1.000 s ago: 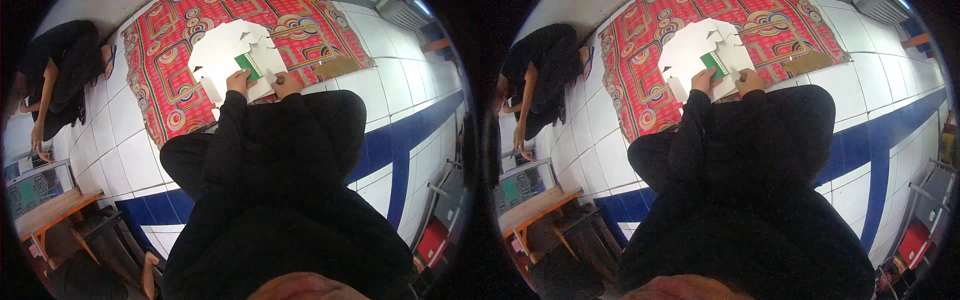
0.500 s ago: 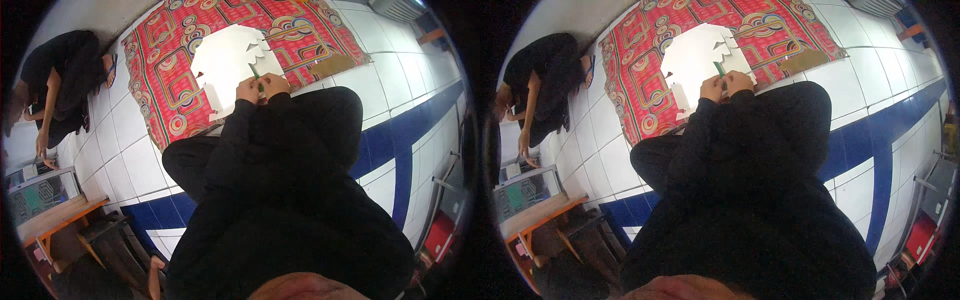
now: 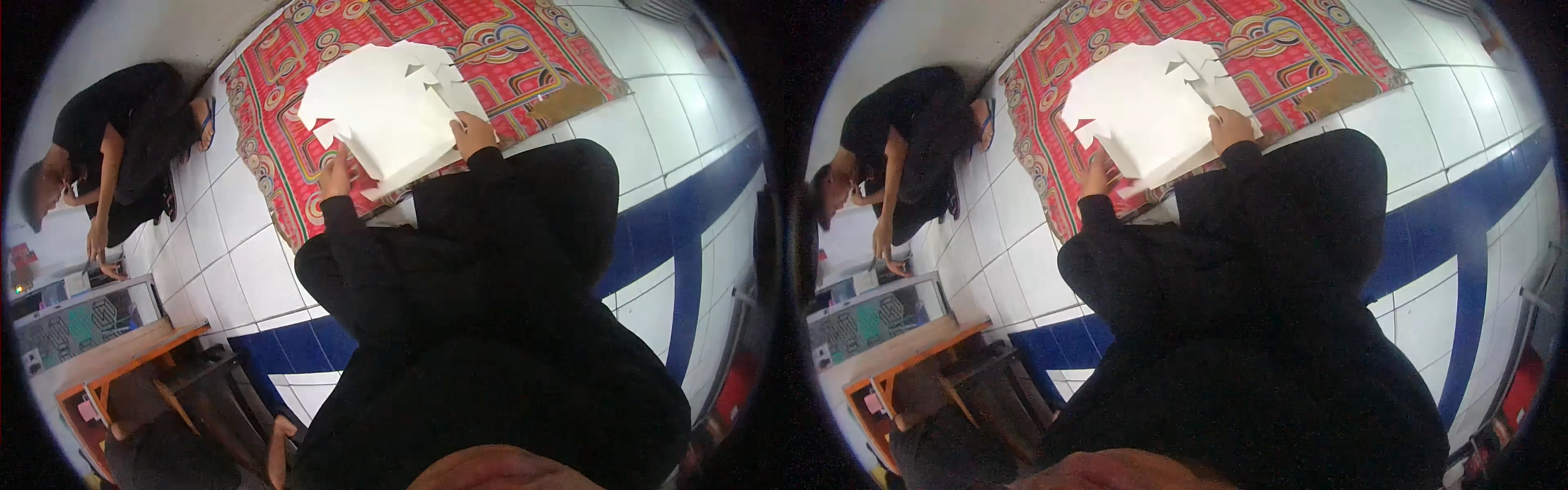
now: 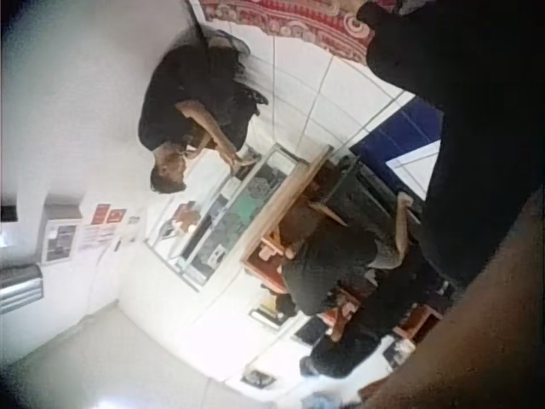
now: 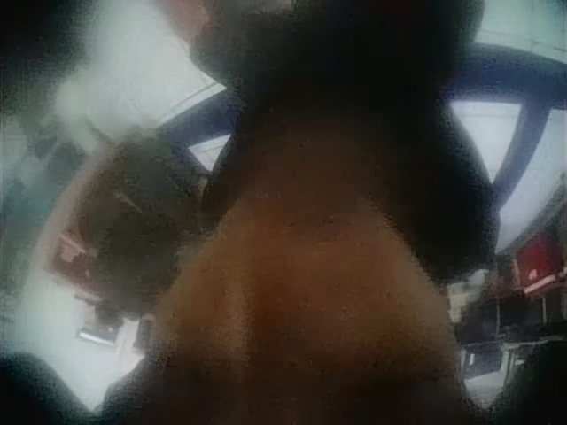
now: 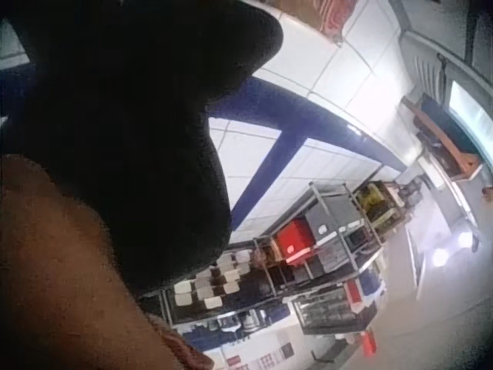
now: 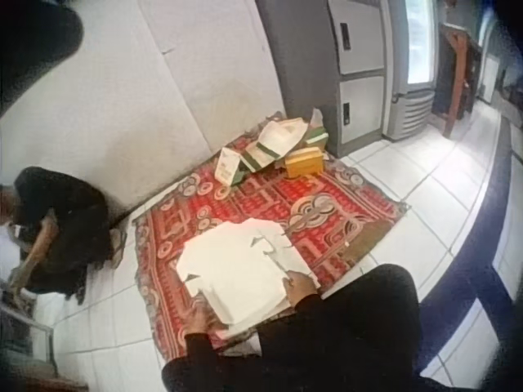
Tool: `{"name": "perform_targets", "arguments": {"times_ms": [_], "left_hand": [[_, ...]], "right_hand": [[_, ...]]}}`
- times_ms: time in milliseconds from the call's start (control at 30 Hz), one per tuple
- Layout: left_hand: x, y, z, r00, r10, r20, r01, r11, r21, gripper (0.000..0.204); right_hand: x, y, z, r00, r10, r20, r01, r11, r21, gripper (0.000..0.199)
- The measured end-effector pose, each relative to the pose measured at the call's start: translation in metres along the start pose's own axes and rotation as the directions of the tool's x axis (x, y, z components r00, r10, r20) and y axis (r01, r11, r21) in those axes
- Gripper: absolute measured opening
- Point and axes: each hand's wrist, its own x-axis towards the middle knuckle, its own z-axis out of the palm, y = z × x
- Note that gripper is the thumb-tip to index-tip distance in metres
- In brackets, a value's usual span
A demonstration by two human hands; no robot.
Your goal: The person constructs food boxes by folding flat cardboard sheets by hand.
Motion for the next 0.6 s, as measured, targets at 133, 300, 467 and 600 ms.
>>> {"name": "perform_targets", "arguments": {"times_ms": [133, 300, 467, 600], "left_hand": [[-0.047, 0.041, 0.041, 0.964, 0.048, 0.263, 0.042, 0.944, -0.326, 0.055], [-0.055, 0.040, 0.031, 0.870, 0.235, 0.434, -0.041, 0.910, -0.412, 0.041], [-0.046, 0.033, 0.039, 0.900, 0.177, 0.398, -0.048, 0.949, -0.311, 0.034], [-0.036, 0.027, 0.040, 0.975, 0.158, 0.158, -0.121, 0.968, -0.219, 0.024]], "right_hand": [[0.001, 0.013, -0.011, 0.995, -0.074, -0.061, 0.075, 0.997, 0.019, 0.028], [0.000, 0.001, -0.007, 0.995, -0.084, -0.061, 0.083, 0.996, -0.019, 0.030], [-0.001, -0.001, -0.010, 0.989, -0.106, -0.107, 0.101, 0.994, -0.049, 0.031], [-0.021, -0.055, -0.029, 0.948, -0.221, -0.231, 0.210, 0.975, -0.071, 0.032]]}}
